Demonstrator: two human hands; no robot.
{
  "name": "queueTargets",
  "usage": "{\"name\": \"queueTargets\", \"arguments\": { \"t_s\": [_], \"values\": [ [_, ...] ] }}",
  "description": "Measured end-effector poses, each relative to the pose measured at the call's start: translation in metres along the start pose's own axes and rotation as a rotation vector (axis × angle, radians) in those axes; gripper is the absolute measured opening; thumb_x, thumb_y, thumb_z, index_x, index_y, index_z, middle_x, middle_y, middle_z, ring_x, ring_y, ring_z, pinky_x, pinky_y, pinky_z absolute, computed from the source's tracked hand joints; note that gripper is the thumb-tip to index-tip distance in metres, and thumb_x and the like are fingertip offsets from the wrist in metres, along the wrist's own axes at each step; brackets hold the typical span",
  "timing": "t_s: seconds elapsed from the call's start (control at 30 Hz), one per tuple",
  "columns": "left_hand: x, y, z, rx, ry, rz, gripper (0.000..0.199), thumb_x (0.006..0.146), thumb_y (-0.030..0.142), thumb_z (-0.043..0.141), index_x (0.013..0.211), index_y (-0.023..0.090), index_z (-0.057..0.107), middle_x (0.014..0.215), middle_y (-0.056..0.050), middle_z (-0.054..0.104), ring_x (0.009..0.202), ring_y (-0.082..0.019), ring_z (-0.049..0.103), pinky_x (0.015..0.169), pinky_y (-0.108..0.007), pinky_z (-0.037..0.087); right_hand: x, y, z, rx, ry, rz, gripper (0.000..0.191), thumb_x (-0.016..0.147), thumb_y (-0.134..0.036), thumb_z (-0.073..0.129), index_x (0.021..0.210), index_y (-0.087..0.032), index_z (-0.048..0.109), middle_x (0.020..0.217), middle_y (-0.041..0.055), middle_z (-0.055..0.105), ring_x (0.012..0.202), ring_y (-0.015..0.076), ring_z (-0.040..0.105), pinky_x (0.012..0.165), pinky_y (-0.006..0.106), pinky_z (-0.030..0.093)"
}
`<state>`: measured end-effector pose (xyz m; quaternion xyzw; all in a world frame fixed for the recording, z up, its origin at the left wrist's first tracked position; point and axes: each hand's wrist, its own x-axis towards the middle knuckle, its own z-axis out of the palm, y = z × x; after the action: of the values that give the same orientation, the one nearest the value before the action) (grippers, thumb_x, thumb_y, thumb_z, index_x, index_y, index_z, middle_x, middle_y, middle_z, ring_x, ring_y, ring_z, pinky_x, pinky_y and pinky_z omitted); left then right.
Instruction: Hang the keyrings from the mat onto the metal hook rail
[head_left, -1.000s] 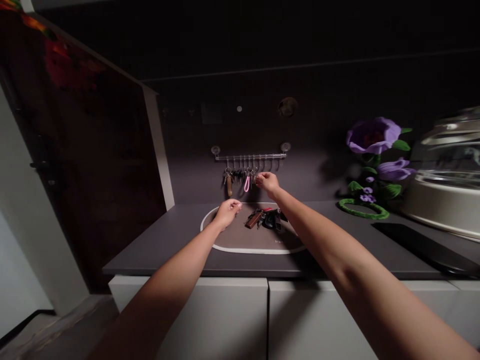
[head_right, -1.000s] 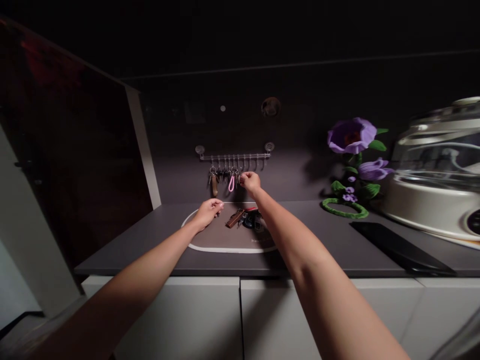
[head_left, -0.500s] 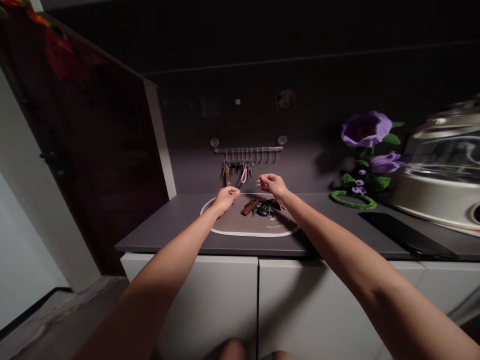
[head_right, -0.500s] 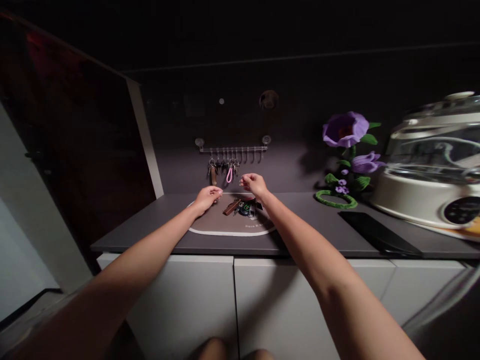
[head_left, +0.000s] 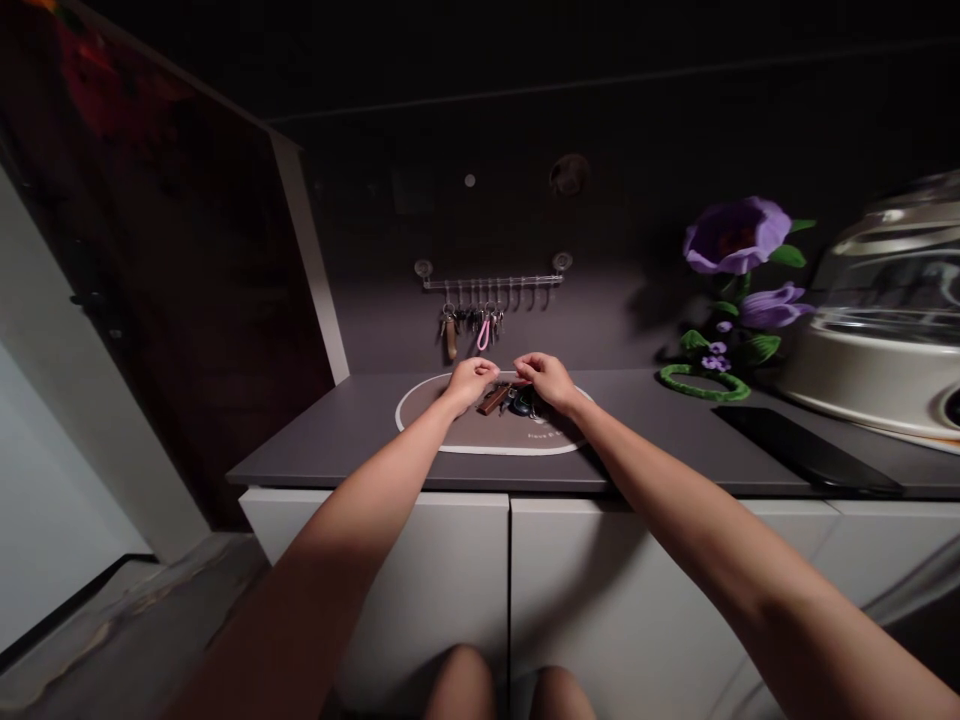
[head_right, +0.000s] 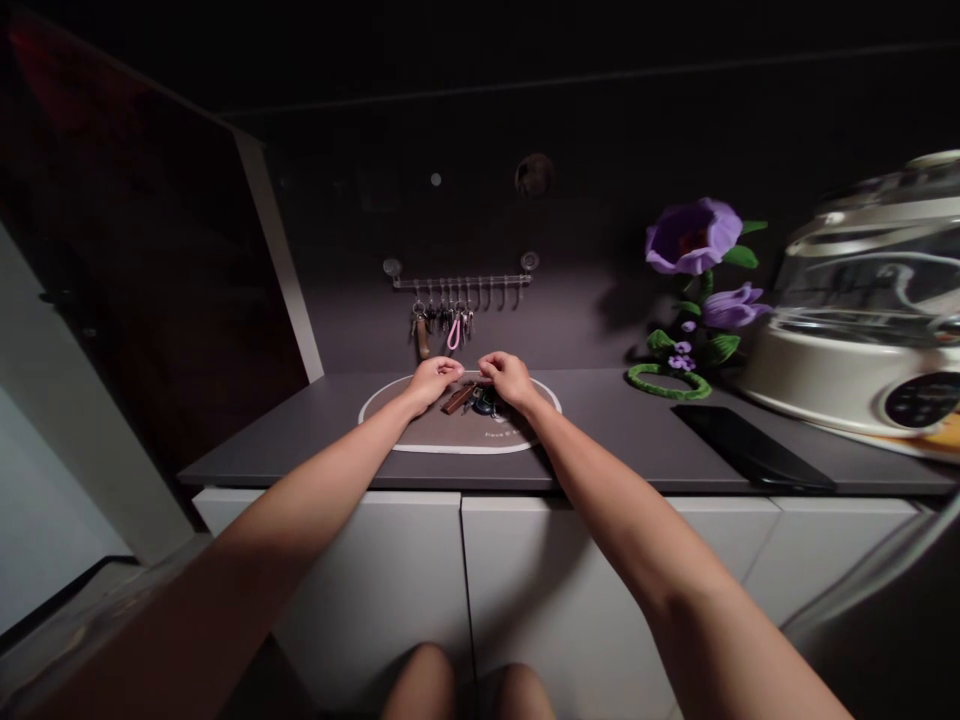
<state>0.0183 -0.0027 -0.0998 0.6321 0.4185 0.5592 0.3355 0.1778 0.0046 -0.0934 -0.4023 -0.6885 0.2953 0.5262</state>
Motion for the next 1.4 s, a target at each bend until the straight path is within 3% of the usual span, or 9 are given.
{"name": "queueTargets", "arguments": {
  "t_s": [0.17, 0.4, 0.67, 0.87, 1.03, 1.2, 1.4],
  "values": [
    [-0.001, -0.011, -0.001, 0.066, -0.096, 0.068, 0.015, 0.065, 0.024, 0.061, 0.073, 0.012, 0.060, 0.065, -0.001, 0.058, 0.061, -0.010, 0.051, 0.063, -0.023, 0.040, -0.001, -0.002, -0.002, -0.344, -0.054, -0.124, 0.012, 0.077, -0.023, 0.053, 0.078, -0.017, 0.062, 0.069, 0.0018, 0.064, 0.064, 0.0112, 0.059, 0.065, 0.022, 0.043],
    [-0.009, -0.008, -0.008, 0.213, -0.193, 0.088, 0.024, 0.066, 0.035, 0.062, 0.075, 0.012, 0.062, 0.071, -0.003, 0.062, 0.065, -0.011, 0.053, 0.061, -0.023, 0.039, 0.002, 0.002, -0.005, -0.567, -0.087, -0.182, 0.012, 0.077, -0.018, 0.051, 0.078, -0.017, 0.064, 0.073, 0.0036, 0.066, 0.068, 0.0131, 0.058, 0.066, 0.022, 0.039],
    [-0.016, -0.006, -0.009, 0.215, -0.379, 0.032, 0.033, 0.064, 0.044, 0.064, 0.071, 0.012, 0.058, 0.047, 0.001, 0.052, 0.043, -0.007, 0.042, 0.045, -0.020, 0.031, 0.003, 0.007, -0.006, -0.655, -0.098, -0.217, 0.015, 0.078, -0.020, 0.050, 0.079, -0.017, 0.065, 0.077, 0.0043, 0.067, 0.071, 0.0135, 0.057, 0.066, 0.021, 0.037],
    [-0.010, -0.011, -0.012, 0.198, -0.258, -0.007, 0.027, 0.065, 0.038, 0.061, 0.073, 0.012, 0.063, 0.060, -0.001, 0.058, 0.050, -0.008, 0.046, 0.047, -0.020, 0.034, 0.003, 0.007, -0.004, -0.689, -0.084, -0.214, 0.016, 0.078, -0.021, 0.051, 0.081, -0.017, 0.065, 0.080, 0.0057, 0.067, 0.072, 0.0146, 0.057, 0.067, 0.022, 0.038],
    [-0.006, -0.014, -0.013, 0.013, -0.114, -0.097, 0.026, 0.065, 0.036, 0.062, 0.077, 0.013, 0.064, 0.063, -0.001, 0.061, 0.054, -0.009, 0.049, 0.052, -0.021, 0.037, 0.002, 0.004, -0.002, -0.673, -0.094, -0.210, 0.015, 0.078, -0.021, 0.051, 0.082, -0.017, 0.066, 0.078, 0.0054, 0.067, 0.072, 0.0146, 0.057, 0.068, 0.022, 0.038],
    [-0.001, -0.016, -0.013, -0.214, -0.067, -0.167, 0.022, 0.065, 0.033, 0.065, 0.076, 0.014, 0.062, 0.066, -0.001, 0.062, 0.058, -0.009, 0.053, 0.058, -0.021, 0.040, 0.000, 0.000, -0.001, -0.694, -0.107, -0.208, 0.017, 0.080, -0.022, 0.050, 0.084, -0.017, 0.066, 0.082, 0.0070, 0.067, 0.076, 0.0163, 0.058, 0.070, 0.024, 0.038],
    [-0.003, -0.009, -0.014, -0.507, -0.088, -0.193, 0.011, 0.073, 0.022, 0.060, 0.076, 0.012, 0.058, 0.069, -0.003, 0.063, 0.062, -0.008, 0.057, 0.066, -0.022, 0.046, -0.001, -0.001, 0.000, -0.734, -0.102, -0.225, 0.018, 0.080, -0.023, 0.049, 0.084, -0.017, 0.066, 0.084, 0.0073, 0.067, 0.076, 0.0156, 0.058, 0.069, 0.023, 0.038]
  ]
}}
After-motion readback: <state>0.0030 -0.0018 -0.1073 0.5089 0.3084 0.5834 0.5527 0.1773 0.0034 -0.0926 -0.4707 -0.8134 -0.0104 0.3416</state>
